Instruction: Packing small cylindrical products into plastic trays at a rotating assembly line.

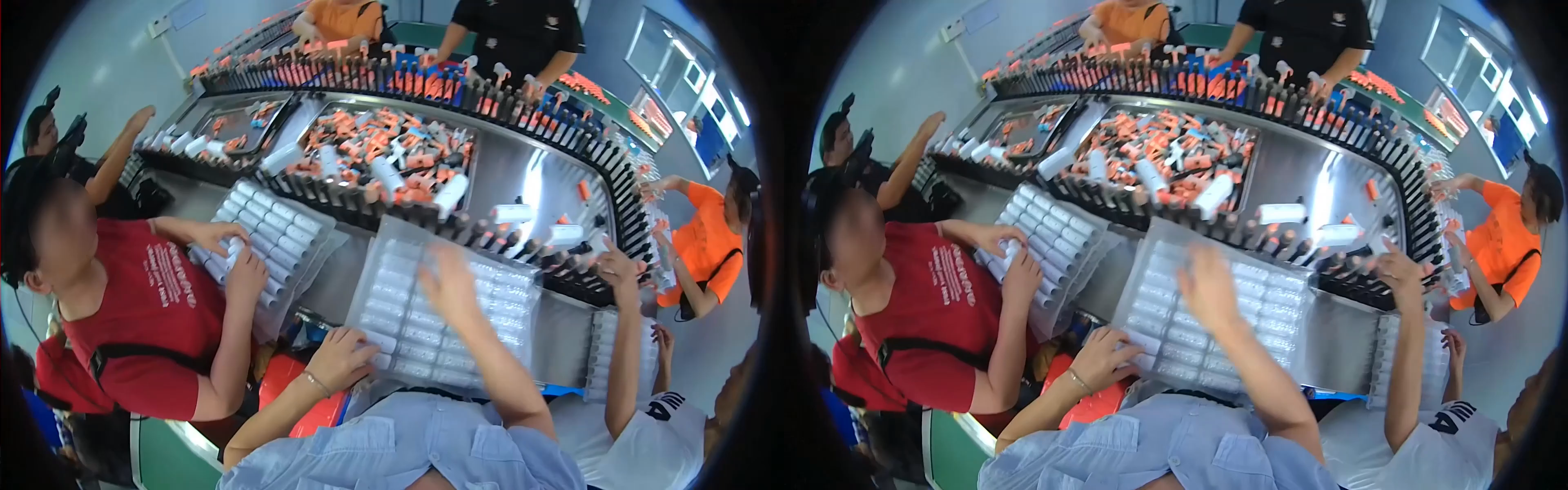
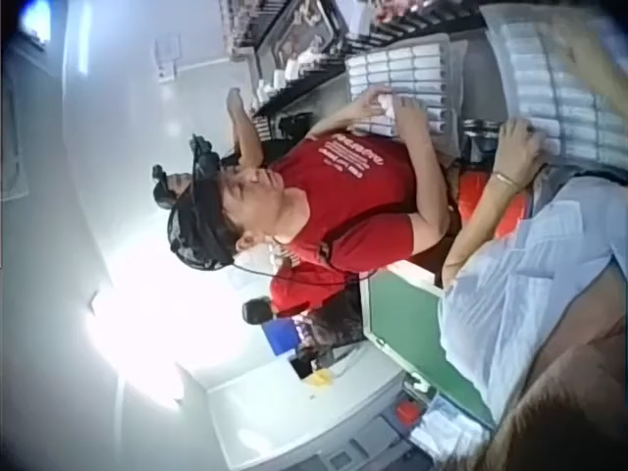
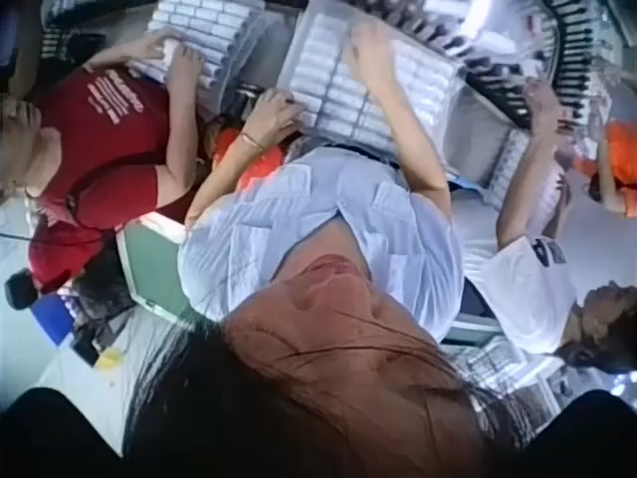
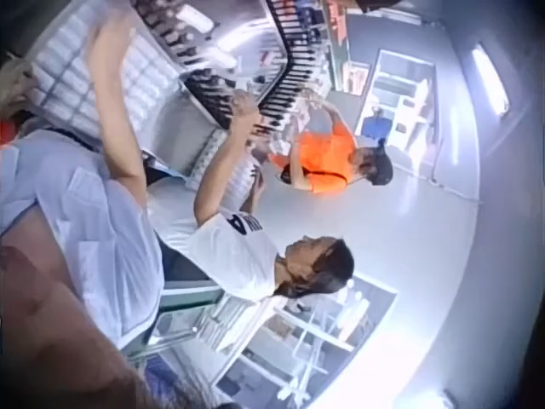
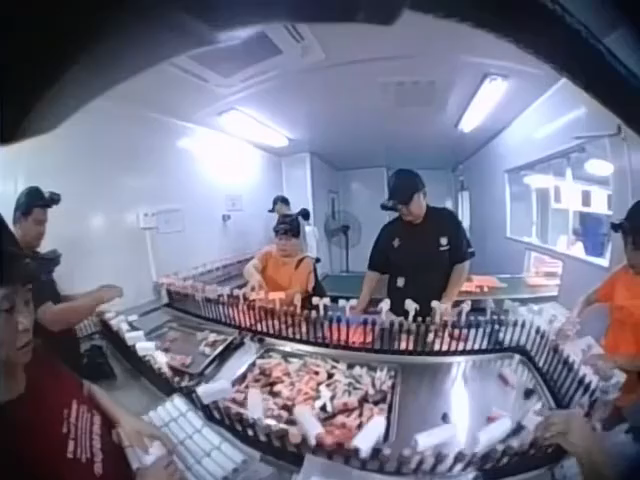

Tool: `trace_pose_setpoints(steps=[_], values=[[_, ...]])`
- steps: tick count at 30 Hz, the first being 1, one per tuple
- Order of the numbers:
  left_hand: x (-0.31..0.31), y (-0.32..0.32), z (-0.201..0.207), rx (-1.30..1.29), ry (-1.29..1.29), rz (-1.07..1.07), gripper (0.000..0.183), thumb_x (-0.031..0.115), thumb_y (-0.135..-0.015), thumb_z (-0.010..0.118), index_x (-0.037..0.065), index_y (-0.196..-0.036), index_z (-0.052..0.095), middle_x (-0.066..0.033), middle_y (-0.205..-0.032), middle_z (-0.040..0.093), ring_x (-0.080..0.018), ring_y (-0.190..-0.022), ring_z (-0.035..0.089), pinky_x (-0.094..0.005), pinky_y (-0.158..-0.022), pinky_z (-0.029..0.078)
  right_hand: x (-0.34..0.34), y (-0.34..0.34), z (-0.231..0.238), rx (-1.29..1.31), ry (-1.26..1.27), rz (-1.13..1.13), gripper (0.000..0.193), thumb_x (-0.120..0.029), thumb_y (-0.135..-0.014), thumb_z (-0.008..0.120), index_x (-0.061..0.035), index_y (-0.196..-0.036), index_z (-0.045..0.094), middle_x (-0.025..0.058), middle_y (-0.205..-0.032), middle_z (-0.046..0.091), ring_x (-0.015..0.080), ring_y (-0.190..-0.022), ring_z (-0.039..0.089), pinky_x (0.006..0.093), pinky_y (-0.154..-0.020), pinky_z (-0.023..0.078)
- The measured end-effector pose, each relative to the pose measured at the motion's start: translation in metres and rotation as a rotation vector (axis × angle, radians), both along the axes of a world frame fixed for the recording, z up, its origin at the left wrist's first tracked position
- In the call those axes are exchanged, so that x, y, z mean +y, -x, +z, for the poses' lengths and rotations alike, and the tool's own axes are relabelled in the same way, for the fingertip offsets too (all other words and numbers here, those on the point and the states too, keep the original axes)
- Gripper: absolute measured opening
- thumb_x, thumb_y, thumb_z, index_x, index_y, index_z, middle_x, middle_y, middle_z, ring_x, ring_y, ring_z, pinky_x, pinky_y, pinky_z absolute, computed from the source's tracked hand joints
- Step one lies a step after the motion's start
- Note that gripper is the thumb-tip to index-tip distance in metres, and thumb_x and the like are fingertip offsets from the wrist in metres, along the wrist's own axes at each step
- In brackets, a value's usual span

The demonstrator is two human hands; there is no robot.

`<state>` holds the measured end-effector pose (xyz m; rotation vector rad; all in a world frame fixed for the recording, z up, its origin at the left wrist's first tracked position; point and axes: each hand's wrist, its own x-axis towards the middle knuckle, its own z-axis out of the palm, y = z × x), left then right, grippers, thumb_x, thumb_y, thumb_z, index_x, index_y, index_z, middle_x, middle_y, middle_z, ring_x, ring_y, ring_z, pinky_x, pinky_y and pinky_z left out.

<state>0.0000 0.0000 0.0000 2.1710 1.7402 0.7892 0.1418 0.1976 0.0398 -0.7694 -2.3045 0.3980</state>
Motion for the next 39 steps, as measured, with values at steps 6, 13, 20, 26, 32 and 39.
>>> trace_pose_setpoints(steps=[6,13,20,26,32,39], values=[[-0.018,0.052,0.013,0.281,0.052,0.068,0.038,0.022,-0.059,0.072,0.011,-0.092,0.058,-0.0063,-0.092,0.052,-0.0252,-0.091,0.051,-0.0402,-0.083,0.037,-0.079,0.057,-0.05,-0.357,0.037,0.527,0.015,-0.016,-0.075,0.058,-0.0016,-0.079,0.06,0.0128,-0.078,0.059,0.028,-0.078,0.059,0.0372,-0.07,0.049],[-0.022,0.071,0.026,0.046,0.169,-0.047,0.039,0.012,-0.067,0.068,0.006,-0.102,0.052,-0.0116,-0.096,0.057,-0.0317,-0.092,0.054,-0.0433,-0.083,0.041,-0.094,0.056,-0.042,-0.408,-0.108,0.383,0.018,-0.018,-0.069,0.059,-0.0014,-0.077,0.06,0.0114,-0.078,0.057,0.0268,-0.075,0.058,0.0342,-0.064,0.05],[0.026,0.044,0.074,-0.665,0.001,0.198,0.046,0.008,-0.078,0.062,-0.003,-0.117,0.04,-0.0133,-0.11,0.05,-0.0193,-0.1,0.051,-0.0303,-0.087,0.041,-0.089,0.043,-0.036,-0.272,0.212,0.476,0.028,-0.022,-0.078,0.057,0.0036,-0.091,0.054,0.0189,-0.092,0.054,0.0348,-0.093,0.052,0.0438,-0.071,0.047],[0.139,-0.014,0.104,-0.392,-0.153,-0.061,0.049,0.022,-0.082,0.056,0.003,-0.124,0.039,-0.0203,-0.112,0.051,-0.0353,-0.101,0.054,-0.0369,-0.083,0.043,-0.068,-0.024,-0.011,-0.112,0.627,0.232,0.039,-0.026,-0.085,0.05,0.001,-0.112,0.045,0.0267,-0.091,0.058,0.0416,-0.088,0.057,0.0488,-0.076,0.044],[0.251,-0.051,0.101,-0.289,-0.055,-0.052,0.043,0.022,-0.08,0.054,0.005,-0.117,0.04,-0.0261,-0.099,0.057,-0.0426,-0.09,0.056,-0.045,-0.077,0.044,-0.074,-0.086,-0.019,0.033,0.799,-0.073,0.041,-0.029,-0.087,0.047,-0.001,-0.116,0.045,0.0265,-0.092,0.06,0.0422,-0.088,0.058,0.0447,-0.076,0.046],[0.29,-0.012,0.101,0.141,-0.027,-0.358,0.041,0.006,-0.073,0.057,0.012,-0.112,0.047,-0.0144,-0.102,0.059,-0.0349,-0.092,0.058,-0.0414,-0.076,0.047,-0.081,-0.111,-0.039,0.125,0.848,-0.142,0.04,-0.026,-0.087,0.047,0.0002,-0.117,0.046,0.0149,-0.074,0.061,0.019,-0.057,0.061,0.0308,-0.055,0.048]])
